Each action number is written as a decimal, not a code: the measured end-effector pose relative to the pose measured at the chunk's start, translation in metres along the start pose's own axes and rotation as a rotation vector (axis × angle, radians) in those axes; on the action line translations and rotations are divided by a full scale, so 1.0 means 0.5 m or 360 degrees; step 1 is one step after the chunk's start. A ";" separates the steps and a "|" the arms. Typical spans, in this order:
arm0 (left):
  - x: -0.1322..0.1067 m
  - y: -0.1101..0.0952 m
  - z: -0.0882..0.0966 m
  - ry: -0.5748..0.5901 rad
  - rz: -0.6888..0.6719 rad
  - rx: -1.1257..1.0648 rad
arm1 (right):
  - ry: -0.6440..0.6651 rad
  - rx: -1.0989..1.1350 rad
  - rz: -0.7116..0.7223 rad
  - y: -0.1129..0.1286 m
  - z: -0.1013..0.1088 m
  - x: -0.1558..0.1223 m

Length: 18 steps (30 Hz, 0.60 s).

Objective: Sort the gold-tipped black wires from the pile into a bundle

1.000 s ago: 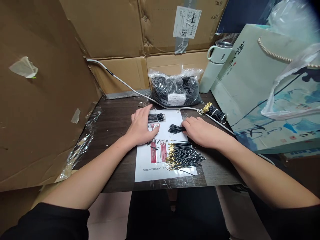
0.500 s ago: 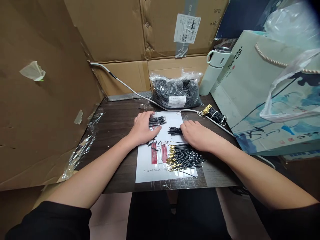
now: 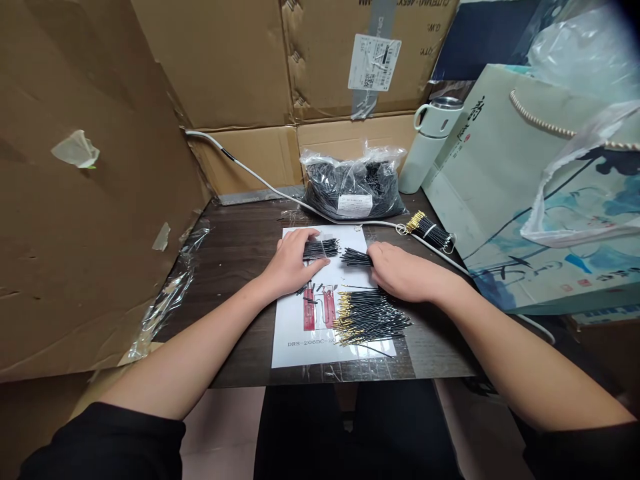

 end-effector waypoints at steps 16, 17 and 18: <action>-0.006 -0.053 -0.018 0.0067 -0.0184 -0.0092 | -0.0091 -0.0155 -0.0038 0.039 0.020 0.001; -0.007 -0.053 -0.019 0.0068 -0.0184 -0.0092 | -0.0100 -0.0163 -0.0032 0.040 0.017 0.002; -0.007 -0.054 -0.019 0.0069 -0.0184 -0.0089 | -0.0108 -0.0169 -0.0026 0.041 0.016 0.002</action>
Point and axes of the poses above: each hand's wrist, its own x-axis towards the middle knuckle, its own z-axis out of the back of the hand, y = z × x, the point moved 3 cm from there along x, towards the middle knuckle, and after that the axes turned 10 degrees about -z, right-handed, at the moved point
